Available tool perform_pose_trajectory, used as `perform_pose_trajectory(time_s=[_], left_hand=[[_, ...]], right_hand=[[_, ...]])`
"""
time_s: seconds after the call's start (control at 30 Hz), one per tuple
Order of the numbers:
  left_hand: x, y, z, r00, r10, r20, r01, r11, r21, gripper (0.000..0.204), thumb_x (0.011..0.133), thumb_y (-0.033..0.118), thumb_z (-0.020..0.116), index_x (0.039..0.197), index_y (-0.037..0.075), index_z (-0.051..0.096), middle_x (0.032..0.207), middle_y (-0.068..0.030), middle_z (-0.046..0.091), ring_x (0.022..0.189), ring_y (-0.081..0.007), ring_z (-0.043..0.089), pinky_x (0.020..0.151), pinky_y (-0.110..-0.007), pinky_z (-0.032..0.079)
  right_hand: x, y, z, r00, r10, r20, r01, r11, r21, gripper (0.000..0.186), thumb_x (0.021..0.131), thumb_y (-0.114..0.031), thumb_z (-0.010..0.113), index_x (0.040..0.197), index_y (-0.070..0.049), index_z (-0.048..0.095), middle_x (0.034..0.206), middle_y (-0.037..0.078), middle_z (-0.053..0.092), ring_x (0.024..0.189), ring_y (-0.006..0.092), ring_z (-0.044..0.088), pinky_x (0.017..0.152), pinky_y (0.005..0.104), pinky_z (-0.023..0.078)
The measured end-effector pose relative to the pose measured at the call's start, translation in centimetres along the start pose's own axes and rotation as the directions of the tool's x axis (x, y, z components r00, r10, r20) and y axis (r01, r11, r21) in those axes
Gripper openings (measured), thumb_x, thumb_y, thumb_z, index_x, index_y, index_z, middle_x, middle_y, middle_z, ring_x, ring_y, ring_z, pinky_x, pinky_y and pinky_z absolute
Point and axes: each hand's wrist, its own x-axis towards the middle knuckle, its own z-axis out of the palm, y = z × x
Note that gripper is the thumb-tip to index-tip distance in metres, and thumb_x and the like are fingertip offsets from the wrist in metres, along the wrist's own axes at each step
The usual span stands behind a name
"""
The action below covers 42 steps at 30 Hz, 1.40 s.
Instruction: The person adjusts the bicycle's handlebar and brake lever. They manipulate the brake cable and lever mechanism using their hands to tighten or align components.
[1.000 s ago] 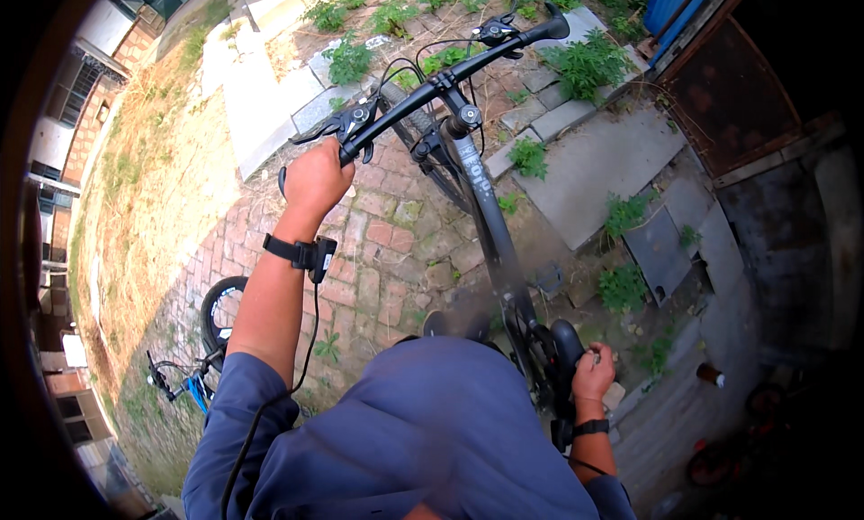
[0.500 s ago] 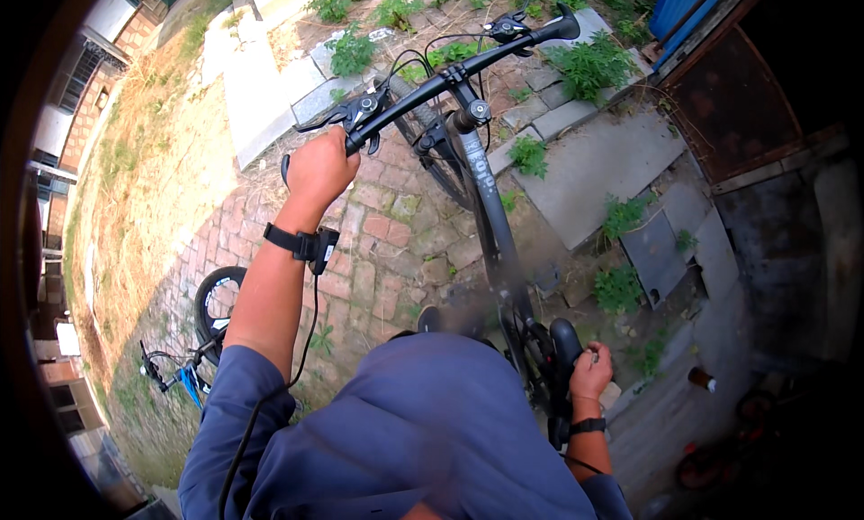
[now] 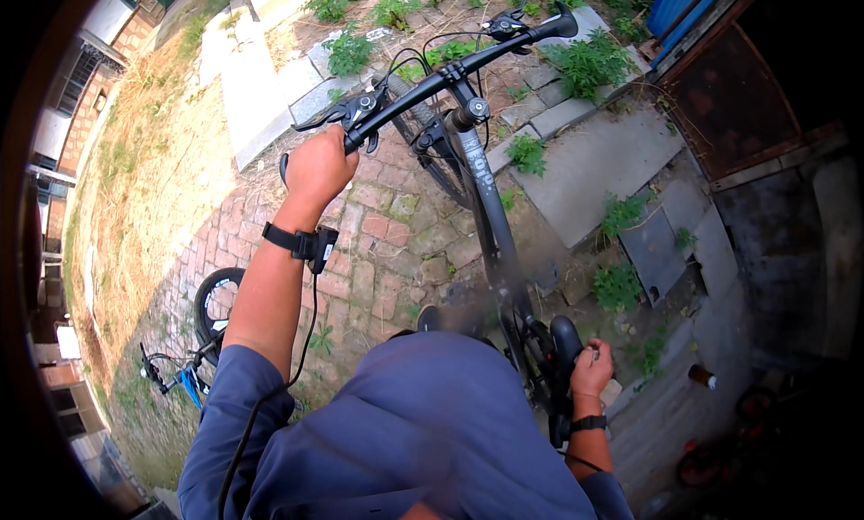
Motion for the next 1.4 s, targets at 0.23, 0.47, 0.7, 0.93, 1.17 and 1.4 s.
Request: perform_pose_trajectory(time_s=[0.23,0.47,0.7,0.93,1.17,1.4], left_hand=[[0.0,-0.1,0.1,1.0,-0.004,-0.001,0.004,1.0,-0.005,0.024,0.085,0.028,0.07,0.092,0.005,0.065,0.084,-0.0193,0.072,0.078,-0.0396,0.071,0.072,-0.051,0.056],[0.1,0.0,0.1,1.0,-0.001,-0.003,0.001,1.0,-0.004,0.026,0.085,0.028,0.07,0.092,0.004,0.063,0.085,-0.02,0.072,0.079,-0.0402,0.071,0.072,-0.051,0.057],[0.1,0.2,-0.2,1.0,-0.016,0.016,0.017,1.0,-0.009,0.025,0.085,0.028,0.07,0.092,0.005,0.063,0.085,-0.0203,0.072,0.079,-0.0404,0.071,0.072,-0.051,0.057],[0.2,-0.1,0.0,0.999,-0.023,0.037,0.023,1.0,0.0,0.024,0.085,0.027,0.07,0.093,0.005,0.064,0.087,-0.0198,0.072,0.081,-0.0401,0.071,0.073,-0.051,0.056],[0.1,-0.3,0.0,0.999,-0.016,0.038,0.017,1.0,-0.012,0.026,0.085,0.028,0.071,0.095,0.005,0.063,0.087,-0.018,0.072,0.081,-0.0391,0.071,0.073,-0.051,0.056],[0.3,-0.4,0.5,1.0,0.003,0.014,-0.003,1.0,-0.025,0.025,0.084,0.025,0.072,0.094,0.004,0.063,0.084,-0.0177,0.072,0.078,-0.0387,0.071,0.07,-0.05,0.057]], right_hand=[[0.0,0.2,0.1,1.0,0.019,0.002,-0.019,1.0,-0.003,0.018,0.089,-0.009,0.058,0.103,-0.003,0.068,0.091,0.016,0.071,0.082,0.0326,0.069,0.079,0.0419,0.055],[0.0,0.6,0.2,0.998,0.065,0.011,-0.066,0.998,0.017,0.017,0.089,-0.009,0.058,0.102,-0.004,0.068,0.089,0.016,0.07,0.081,0.0336,0.068,0.078,0.0424,0.054],[0.0,0.5,0.3,1.0,-0.003,-0.027,0.003,1.0,-0.012,0.017,0.088,-0.009,0.058,0.101,-0.004,0.068,0.089,0.016,0.069,0.079,0.0323,0.068,0.077,0.0419,0.054],[2.6,-0.9,-1.2,0.975,0.133,0.177,-0.194,0.9,0.391,0.015,0.095,-0.002,0.055,0.106,-0.001,0.065,0.092,0.007,0.069,0.077,0.0145,0.065,0.072,0.0295,0.055],[10.1,-16.2,-2.7,0.958,-0.138,0.252,-0.031,0.822,0.569,0.017,0.1,-0.004,0.057,0.113,0.001,0.067,0.096,0.008,0.069,0.076,0.0118,0.064,0.07,0.0269,0.053],[19.3,-29.2,2.9,0.853,-0.367,0.37,0.125,0.833,0.539,0.026,0.101,-0.014,0.062,0.12,0.002,0.07,0.088,0.002,0.068,0.072,0.0085,0.059,0.066,0.0261,0.051]])
